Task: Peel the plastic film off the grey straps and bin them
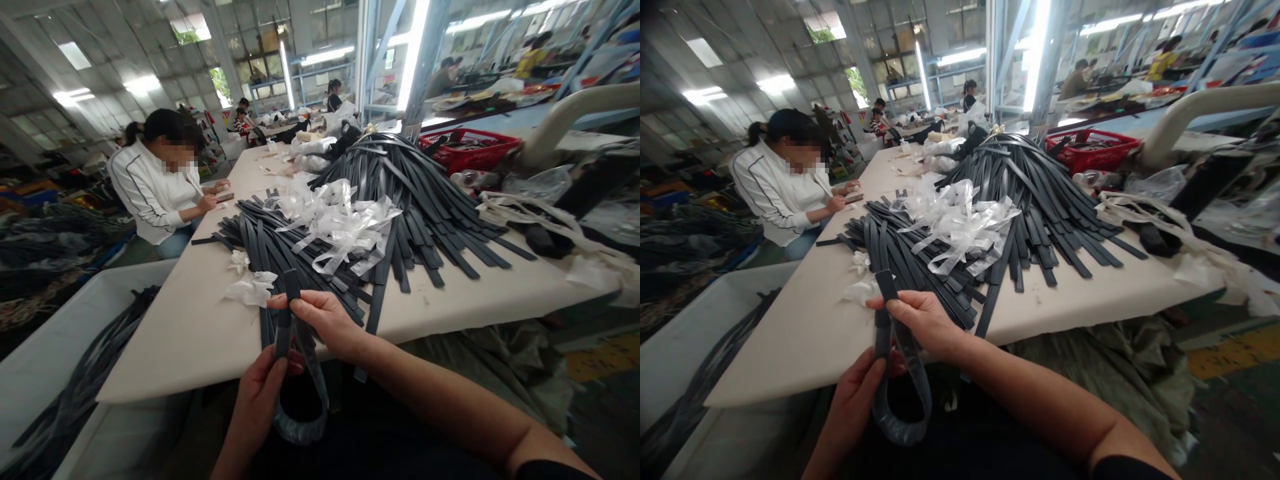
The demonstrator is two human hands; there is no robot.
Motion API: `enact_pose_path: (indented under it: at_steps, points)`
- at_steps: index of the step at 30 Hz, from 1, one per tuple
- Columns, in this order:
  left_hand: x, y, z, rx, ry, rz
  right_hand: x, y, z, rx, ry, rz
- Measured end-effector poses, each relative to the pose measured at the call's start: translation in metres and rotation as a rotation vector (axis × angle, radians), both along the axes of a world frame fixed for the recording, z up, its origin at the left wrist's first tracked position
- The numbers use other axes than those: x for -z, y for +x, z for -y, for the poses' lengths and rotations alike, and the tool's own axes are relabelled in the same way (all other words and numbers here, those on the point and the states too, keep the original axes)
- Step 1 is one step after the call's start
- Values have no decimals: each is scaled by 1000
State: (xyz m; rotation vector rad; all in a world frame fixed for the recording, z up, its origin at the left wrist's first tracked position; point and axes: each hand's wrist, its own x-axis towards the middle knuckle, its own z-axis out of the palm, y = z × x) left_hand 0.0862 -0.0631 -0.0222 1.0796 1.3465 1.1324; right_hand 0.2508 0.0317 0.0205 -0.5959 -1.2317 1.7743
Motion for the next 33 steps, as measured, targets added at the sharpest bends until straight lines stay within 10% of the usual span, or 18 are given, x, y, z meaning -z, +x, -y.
enact_pose_path:
  at_steps: [5,26,33]
  points:
    - [2,10,-12,-149,-21,135,8,-9,8,-60,-98,-4]
    - [-7,26,-14,42,46,-59,3,0,8,-145,-87,156]
    - [1,28,3,252,71,-154,6,5,-2,156,51,38]
